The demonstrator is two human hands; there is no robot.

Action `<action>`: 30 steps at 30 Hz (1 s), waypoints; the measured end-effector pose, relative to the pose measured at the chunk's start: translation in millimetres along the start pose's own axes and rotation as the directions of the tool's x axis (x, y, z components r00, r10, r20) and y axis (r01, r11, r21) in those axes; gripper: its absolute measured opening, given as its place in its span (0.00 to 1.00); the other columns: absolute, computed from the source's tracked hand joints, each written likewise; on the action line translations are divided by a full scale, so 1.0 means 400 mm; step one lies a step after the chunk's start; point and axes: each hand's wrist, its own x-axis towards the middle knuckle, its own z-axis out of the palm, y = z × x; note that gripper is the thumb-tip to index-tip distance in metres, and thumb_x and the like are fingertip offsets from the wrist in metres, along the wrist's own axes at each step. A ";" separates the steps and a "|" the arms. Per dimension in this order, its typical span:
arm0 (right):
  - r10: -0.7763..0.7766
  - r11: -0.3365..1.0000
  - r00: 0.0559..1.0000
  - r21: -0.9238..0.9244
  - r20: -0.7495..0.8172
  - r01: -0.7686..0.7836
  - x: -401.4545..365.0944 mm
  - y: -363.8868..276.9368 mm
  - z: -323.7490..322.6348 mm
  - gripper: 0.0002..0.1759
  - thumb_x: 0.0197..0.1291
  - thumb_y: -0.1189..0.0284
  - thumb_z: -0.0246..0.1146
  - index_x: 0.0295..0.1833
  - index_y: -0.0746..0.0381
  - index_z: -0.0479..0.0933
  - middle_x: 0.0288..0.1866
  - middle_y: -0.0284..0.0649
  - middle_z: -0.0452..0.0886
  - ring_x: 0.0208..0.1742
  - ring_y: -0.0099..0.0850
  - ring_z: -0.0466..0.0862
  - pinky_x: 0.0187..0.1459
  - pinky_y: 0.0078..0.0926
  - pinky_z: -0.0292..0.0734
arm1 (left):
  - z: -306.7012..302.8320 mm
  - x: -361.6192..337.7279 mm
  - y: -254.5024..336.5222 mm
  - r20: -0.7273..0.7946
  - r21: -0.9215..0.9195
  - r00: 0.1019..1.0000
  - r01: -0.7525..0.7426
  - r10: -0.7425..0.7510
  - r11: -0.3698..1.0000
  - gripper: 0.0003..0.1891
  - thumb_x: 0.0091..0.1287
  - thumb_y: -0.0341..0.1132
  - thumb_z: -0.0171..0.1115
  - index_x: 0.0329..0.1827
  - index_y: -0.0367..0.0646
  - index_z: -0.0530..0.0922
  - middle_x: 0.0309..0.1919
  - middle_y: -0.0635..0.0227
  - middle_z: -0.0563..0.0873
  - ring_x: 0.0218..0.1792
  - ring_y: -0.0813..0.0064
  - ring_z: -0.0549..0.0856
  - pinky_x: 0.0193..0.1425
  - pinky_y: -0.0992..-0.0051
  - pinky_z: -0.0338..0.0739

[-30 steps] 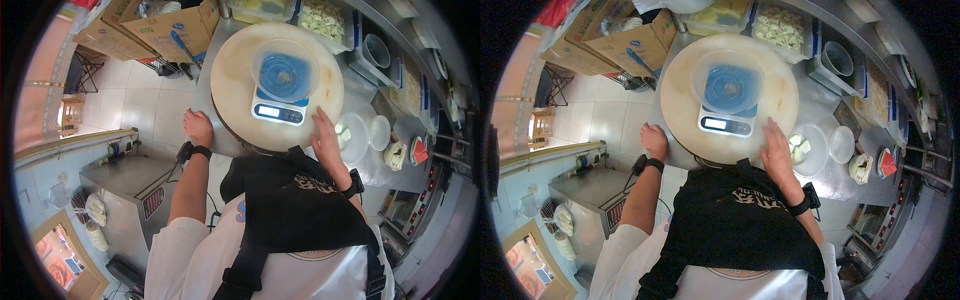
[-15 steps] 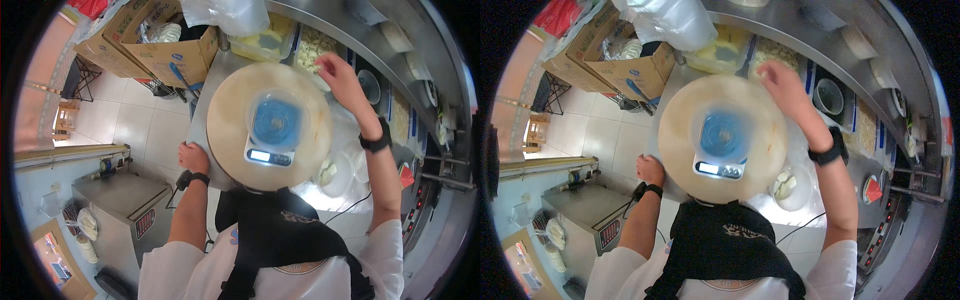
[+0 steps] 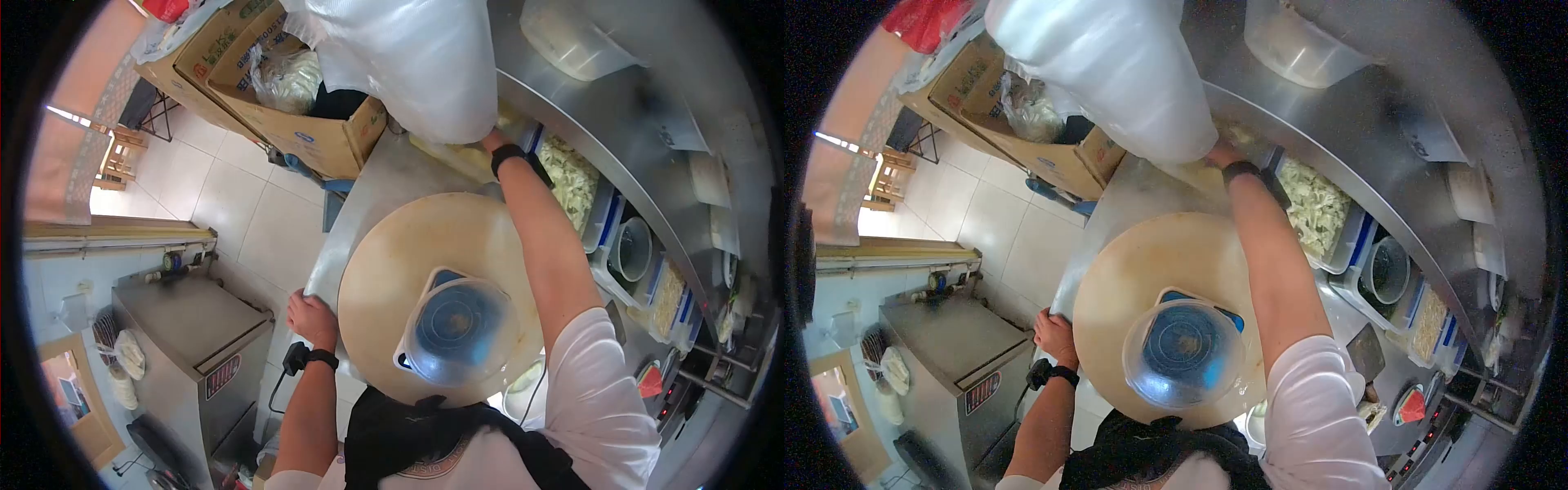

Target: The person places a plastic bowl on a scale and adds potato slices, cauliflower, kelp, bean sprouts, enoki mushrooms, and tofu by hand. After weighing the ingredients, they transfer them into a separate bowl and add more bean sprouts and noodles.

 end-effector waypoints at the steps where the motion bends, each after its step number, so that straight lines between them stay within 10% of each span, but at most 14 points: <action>1: -0.026 1.000 1.000 -0.017 -0.016 0.026 0.004 -0.005 0.013 0.42 0.54 0.47 0.57 0.69 0.57 0.54 0.71 0.45 0.55 0.71 0.38 0.55 0.68 0.32 0.50 | 0.002 0.001 0.000 -0.008 -0.012 1.000 -0.010 0.010 1.000 0.12 0.61 0.33 0.46 0.44 0.44 0.73 0.42 0.67 0.79 0.47 0.64 0.75 0.54 0.65 0.63; 14: 0.128 0.974 0.962 -0.215 0.242 -0.075 -0.051 -0.045 0.005 0.35 0.52 0.52 0.62 0.63 0.57 0.67 0.63 0.41 0.69 0.63 0.33 0.67 0.62 0.28 0.59 | 0.001 -0.004 0.002 -0.023 -0.042 1.000 -0.014 0.013 0.999 0.12 0.61 0.34 0.45 0.45 0.43 0.73 0.40 0.66 0.79 0.48 0.63 0.75 0.55 0.65 0.61; 20: -0.064 0.929 0.977 -0.347 0.201 0.132 -0.028 0.025 -0.019 0.27 0.54 0.62 0.63 0.59 0.61 0.70 0.59 0.42 0.73 0.60 0.34 0.70 0.60 0.29 0.62 | -0.006 -0.003 0.005 0.002 -0.010 1.000 -0.006 0.006 1.000 0.12 0.61 0.34 0.45 0.44 0.44 0.74 0.40 0.67 0.79 0.46 0.63 0.76 0.54 0.65 0.62; 23: -0.093 0.989 0.993 -0.105 0.070 0.100 0.001 0.090 -0.082 0.27 0.55 0.64 0.63 0.59 0.62 0.69 0.59 0.40 0.73 0.60 0.33 0.70 0.59 0.29 0.63 | 0.006 -0.003 -0.004 -0.032 -0.011 0.999 -0.029 0.028 1.000 0.12 0.61 0.34 0.46 0.44 0.44 0.74 0.40 0.67 0.79 0.46 0.63 0.76 0.53 0.65 0.62; 25: 0.191 0.928 0.962 0.283 0.194 -0.242 -0.006 0.073 -0.117 0.26 0.58 0.65 0.60 0.61 0.63 0.68 0.60 0.39 0.71 0.61 0.30 0.70 0.60 0.26 0.64 | 0.003 -0.004 -0.005 -0.032 -0.009 0.999 -0.038 0.037 0.999 0.12 0.61 0.34 0.46 0.44 0.44 0.74 0.40 0.67 0.79 0.46 0.64 0.76 0.53 0.65 0.63; 29: 0.365 0.927 0.911 0.168 -0.191 -0.336 -0.085 -0.033 -0.113 0.24 0.60 0.66 0.57 0.61 0.62 0.67 0.60 0.38 0.72 0.59 0.27 0.72 0.59 0.24 0.66 | -0.009 -0.006 0.004 -0.029 -0.003 0.999 -0.043 0.043 0.999 0.12 0.62 0.35 0.46 0.45 0.44 0.73 0.40 0.67 0.79 0.46 0.64 0.76 0.52 0.64 0.63; 30: 0.363 0.855 0.921 0.442 -0.140 -0.270 -0.056 0.050 -0.123 0.24 0.61 0.66 0.57 0.61 0.62 0.67 0.59 0.39 0.73 0.58 0.27 0.73 0.58 0.23 0.67 | -0.011 -0.005 0.005 -0.028 -0.005 0.999 -0.044 0.044 0.999 0.12 0.62 0.35 0.46 0.45 0.44 0.73 0.40 0.67 0.79 0.46 0.64 0.76 0.52 0.64 0.63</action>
